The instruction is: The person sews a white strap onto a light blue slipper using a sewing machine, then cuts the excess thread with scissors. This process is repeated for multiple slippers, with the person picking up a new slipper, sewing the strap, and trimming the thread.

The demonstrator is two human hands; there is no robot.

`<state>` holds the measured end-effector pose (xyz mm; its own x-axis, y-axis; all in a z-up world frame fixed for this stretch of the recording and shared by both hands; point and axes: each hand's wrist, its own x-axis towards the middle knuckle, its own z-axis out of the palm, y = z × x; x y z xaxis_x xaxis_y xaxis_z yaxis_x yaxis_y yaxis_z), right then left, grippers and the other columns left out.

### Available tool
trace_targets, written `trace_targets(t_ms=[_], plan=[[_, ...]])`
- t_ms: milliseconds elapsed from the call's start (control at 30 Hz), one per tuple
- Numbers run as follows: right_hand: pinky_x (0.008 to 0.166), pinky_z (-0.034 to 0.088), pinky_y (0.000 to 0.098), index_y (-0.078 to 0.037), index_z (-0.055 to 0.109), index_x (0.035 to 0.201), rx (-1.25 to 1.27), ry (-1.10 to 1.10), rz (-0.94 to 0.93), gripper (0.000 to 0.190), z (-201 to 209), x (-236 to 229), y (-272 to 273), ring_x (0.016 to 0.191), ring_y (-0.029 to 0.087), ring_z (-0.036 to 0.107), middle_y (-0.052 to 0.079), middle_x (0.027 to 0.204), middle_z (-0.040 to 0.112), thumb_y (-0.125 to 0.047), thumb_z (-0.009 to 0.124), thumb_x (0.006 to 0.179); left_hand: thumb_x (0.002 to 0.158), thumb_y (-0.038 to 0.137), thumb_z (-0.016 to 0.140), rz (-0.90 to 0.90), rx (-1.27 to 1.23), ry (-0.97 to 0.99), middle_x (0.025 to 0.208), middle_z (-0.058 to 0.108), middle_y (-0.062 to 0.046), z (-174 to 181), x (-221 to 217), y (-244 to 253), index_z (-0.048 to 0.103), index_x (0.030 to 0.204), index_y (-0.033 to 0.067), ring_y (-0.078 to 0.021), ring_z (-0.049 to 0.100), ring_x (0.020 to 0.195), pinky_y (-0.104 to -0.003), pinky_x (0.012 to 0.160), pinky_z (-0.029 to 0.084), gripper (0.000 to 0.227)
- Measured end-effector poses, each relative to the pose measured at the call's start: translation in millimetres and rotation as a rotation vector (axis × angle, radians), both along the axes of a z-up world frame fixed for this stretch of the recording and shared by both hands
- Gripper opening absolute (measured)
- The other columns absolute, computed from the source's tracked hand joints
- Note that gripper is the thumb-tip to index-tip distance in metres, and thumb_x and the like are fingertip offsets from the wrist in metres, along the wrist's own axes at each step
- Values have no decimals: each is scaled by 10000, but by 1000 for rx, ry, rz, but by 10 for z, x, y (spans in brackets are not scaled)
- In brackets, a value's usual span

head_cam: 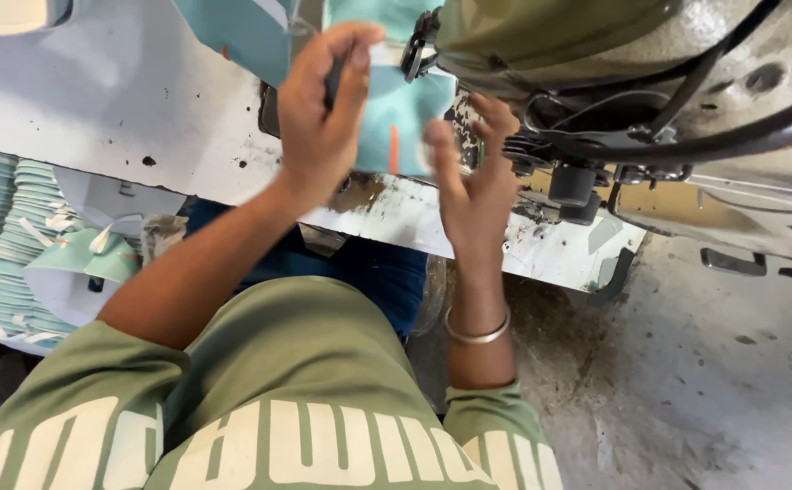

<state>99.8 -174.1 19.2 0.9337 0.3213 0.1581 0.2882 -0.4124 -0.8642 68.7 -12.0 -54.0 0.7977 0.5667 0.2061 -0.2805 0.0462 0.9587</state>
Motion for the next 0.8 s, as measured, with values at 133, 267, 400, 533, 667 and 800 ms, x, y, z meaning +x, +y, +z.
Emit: trace_targets(t_ms=[133,267,400,533,667,800], plan=[[647,429,199,-79,559,1076,652,-269,-229,188,-699,-326,-384,721,43,480,2,886,551,-64,746,1064,1114,134,525,-91,-71,201,737,522,-19,110,-467,-266,645,1331,47,-44,431,622,-227,594,345,263],[853,502,375,-56,570,1197,143,-285,39,199,-987,-689,-257,966,245,582,134,1076,601,-122,647,1026,1103,52,498,-266,238,26,1040,663,-99,334,-838,-187,439,1482,-10,-157,613,893,-273,827,505,389],[974,524,456,-13,605,1344,-242,-266,299,474,-1206,-682,86,1156,383,622,206,1295,648,-85,719,889,1034,-24,683,83,662,-82,1171,675,-126,-28,-1251,31,503,1319,63,-222,648,963,-353,907,510,349],[918,549,456,-26,625,1277,-339,-252,200,427,-1188,-718,207,1077,404,637,181,1191,661,-176,793,914,878,48,806,437,813,183,1197,463,-195,-19,-1375,197,431,1319,-5,-337,523,1051,-427,911,473,581],[762,557,460,-37,673,1139,-504,-147,261,335,-1114,-873,-3,871,392,680,180,1018,700,-222,780,881,983,86,822,262,376,195,1356,441,-175,-168,-1332,426,293,1445,-4,-239,528,1168,-366,960,491,709],[605,507,329,8,682,971,-399,637,196,382,-1067,-1211,-454,643,178,631,91,739,677,-353,794,920,1135,112,709,21,109,193,1323,611,-141,-207,-1366,682,359,1551,25,-163,657,1151,-316,978,570,550]])
